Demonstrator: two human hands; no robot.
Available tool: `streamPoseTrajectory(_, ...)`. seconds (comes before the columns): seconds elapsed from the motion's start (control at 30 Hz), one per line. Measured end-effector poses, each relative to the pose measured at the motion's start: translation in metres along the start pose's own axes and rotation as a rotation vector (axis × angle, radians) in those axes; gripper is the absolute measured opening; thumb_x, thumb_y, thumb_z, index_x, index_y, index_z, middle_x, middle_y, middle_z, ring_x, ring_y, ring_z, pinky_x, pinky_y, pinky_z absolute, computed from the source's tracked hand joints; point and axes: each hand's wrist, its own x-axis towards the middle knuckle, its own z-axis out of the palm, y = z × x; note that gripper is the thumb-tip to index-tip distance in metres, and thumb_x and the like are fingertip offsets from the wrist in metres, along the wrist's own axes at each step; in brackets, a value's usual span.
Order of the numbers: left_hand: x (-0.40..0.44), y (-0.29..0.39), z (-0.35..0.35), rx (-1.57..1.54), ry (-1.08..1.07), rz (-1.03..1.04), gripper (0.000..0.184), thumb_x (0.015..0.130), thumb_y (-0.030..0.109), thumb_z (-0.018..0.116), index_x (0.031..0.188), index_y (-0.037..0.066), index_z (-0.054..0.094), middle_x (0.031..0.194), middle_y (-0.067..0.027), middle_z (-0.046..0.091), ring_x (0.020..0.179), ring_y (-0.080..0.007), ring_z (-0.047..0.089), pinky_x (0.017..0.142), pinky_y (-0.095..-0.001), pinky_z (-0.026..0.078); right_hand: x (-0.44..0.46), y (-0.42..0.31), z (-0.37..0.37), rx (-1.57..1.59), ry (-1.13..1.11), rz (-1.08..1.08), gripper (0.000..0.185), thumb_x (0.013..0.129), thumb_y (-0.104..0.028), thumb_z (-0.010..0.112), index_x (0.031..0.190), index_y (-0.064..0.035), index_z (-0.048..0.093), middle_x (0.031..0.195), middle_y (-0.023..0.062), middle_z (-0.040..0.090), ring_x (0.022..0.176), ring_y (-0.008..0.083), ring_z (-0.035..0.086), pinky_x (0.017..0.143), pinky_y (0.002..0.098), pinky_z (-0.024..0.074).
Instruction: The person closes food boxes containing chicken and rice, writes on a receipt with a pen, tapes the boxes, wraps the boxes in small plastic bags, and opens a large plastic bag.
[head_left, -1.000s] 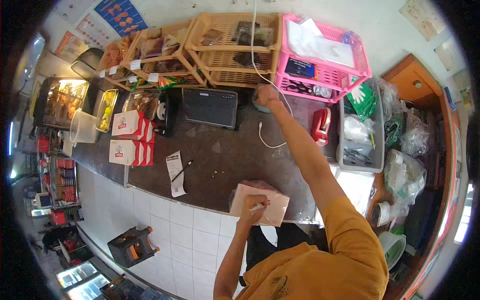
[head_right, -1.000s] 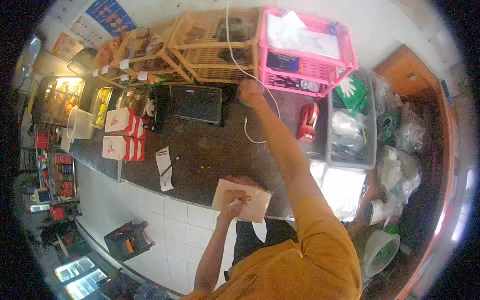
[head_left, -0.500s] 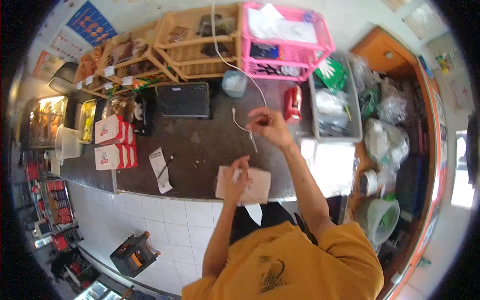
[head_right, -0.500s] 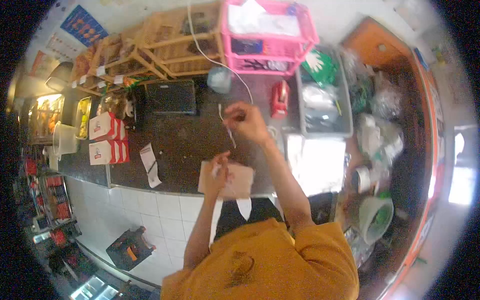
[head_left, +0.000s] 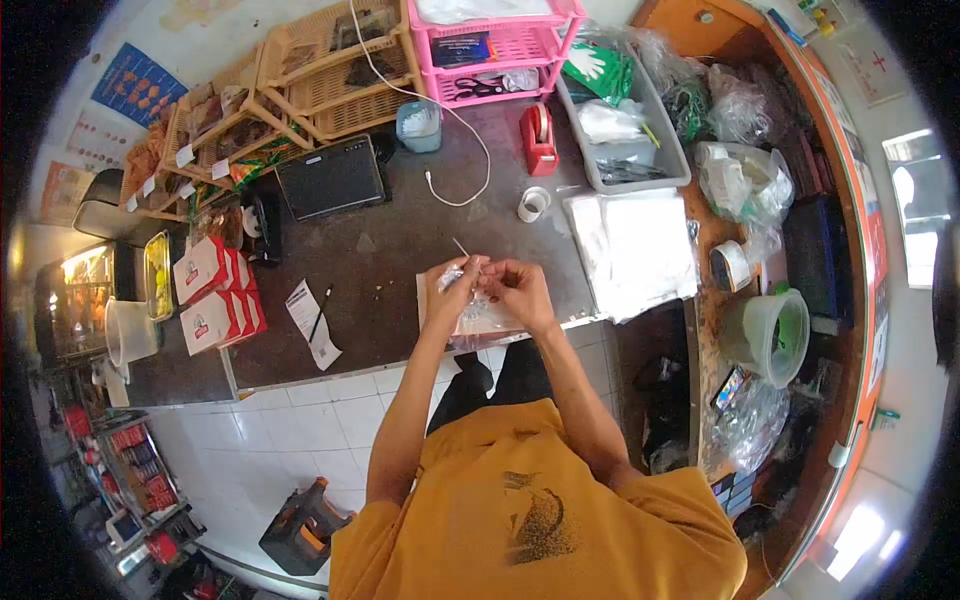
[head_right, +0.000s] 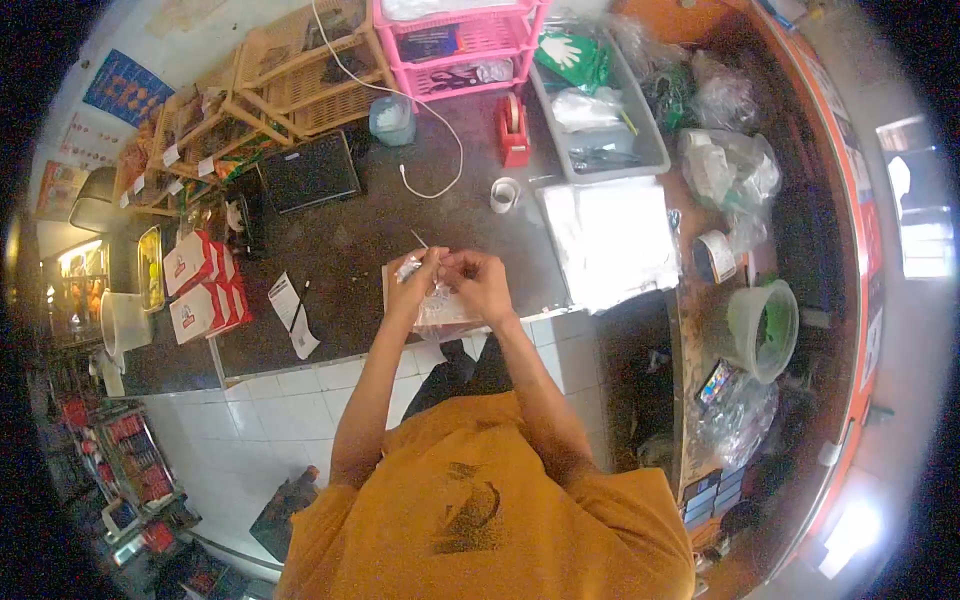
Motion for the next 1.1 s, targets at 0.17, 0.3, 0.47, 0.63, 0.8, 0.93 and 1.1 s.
streamPoseTrajectory(0.17, 0.007, -0.006, -0.008, 0.062, -0.102, 0.014, 0.044, 0.104, 0.040, 0.054, 0.096, 0.001, 0.073, 0.063, 0.0045, 0.052, 0.054, -0.0044, 0.045, 0.049, -0.0232, 0.035, -0.020, 0.012, -0.011, -0.324, 0.320, -0.214, 0.011, 0.079, 0.002, 0.068, 0.088, 0.0011, 0.073, 0.080, 0.0142, 0.073, 0.073, 0.0205, 0.071, 0.067, 0.0324, 0.0540)
streamPoseTrajectory(0.3, 0.010, 0.000, -0.012, 0.074, -0.171, -0.054, 0.059, 0.106, 0.053, 0.041, 0.090, 0.003, 0.067, 0.060, 0.0067, 0.032, 0.052, -0.0056, 0.030, 0.050, -0.0261, 0.030, -0.069, -0.001, -0.032, -0.524, 0.245, -0.249, 0.022, 0.069, 0.006, 0.065, 0.088, -0.0012, 0.074, 0.081, 0.0171, 0.072, 0.076, 0.0276, 0.071, 0.071, 0.0351, 0.0548)
streamPoseTrajectory(0.47, 0.006, -0.002, -0.010, 0.269, -0.196, 0.042, 0.061, 0.106, 0.054, 0.037, 0.086, 0.004, 0.066, 0.062, 0.0024, 0.040, 0.059, -0.0111, 0.040, 0.058, -0.0306, 0.037, -0.084, 0.008, 0.038, -0.609, -0.005, -0.390, 0.014, 0.070, 0.000, 0.071, 0.085, -0.0013, 0.071, 0.082, 0.0217, 0.067, 0.076, 0.0394, 0.066, 0.071, 0.0437, 0.0528)
streamPoseTrajectory(0.63, -0.027, -0.011, 0.002, 0.546, 0.003, 0.479, 0.039, 0.103, 0.034, 0.050, 0.088, 0.001, 0.065, 0.076, -0.0185, 0.060, 0.077, -0.0329, 0.060, 0.074, -0.0437, 0.045, -0.061, 0.046, 0.083, -0.535, 0.321, -0.524, 0.027, 0.075, -0.005, 0.069, 0.101, 0.0009, 0.065, 0.086, 0.0222, 0.065, 0.078, 0.0412, 0.065, 0.070, 0.0472, 0.0514)
streamPoseTrajectory(0.8, -0.062, -0.017, -0.009, 0.816, 0.266, 0.967, 0.012, 0.094, 0.013, 0.059, 0.098, 0.003, 0.063, 0.094, -0.0199, 0.059, 0.091, -0.0366, 0.054, 0.084, -0.0473, 0.041, -0.060, 0.048, 0.086, -0.583, 0.467, -0.587, 0.021, 0.081, -0.012, 0.067, 0.099, -0.0028, 0.060, 0.081, 0.0177, 0.060, 0.067, 0.0378, 0.062, 0.062, 0.0464, 0.0502)
streamPoseTrajectory(0.93, -0.076, -0.023, -0.016, 0.756, 0.387, 0.862, 0.016, 0.099, 0.015, 0.054, 0.102, 0.002, 0.063, 0.109, -0.0186, 0.059, 0.099, -0.0358, 0.055, 0.089, -0.0460, 0.042, -0.066, 0.055, 0.092, -0.519, 0.480, -0.453, 0.016, 0.082, -0.010, 0.068, 0.093, -0.0026, 0.060, 0.081, 0.0155, 0.062, 0.066, 0.0342, 0.063, 0.058, 0.0426, 0.0495)
streamPoseTrajectory(1.1, -0.076, -0.031, -0.016, 0.565, 0.313, 0.668, 0.031, 0.107, 0.023, 0.042, 0.110, 0.000, 0.063, 0.109, -0.0166, 0.066, 0.103, -0.0332, 0.060, 0.090, -0.0421, 0.047, -0.066, 0.054, 0.090, -0.502, 0.479, -0.481, 0.018, 0.080, -0.006, 0.067, 0.095, -0.0040, 0.060, 0.085, 0.0172, 0.062, 0.071, 0.0382, 0.064, 0.060, 0.0466, 0.0498)
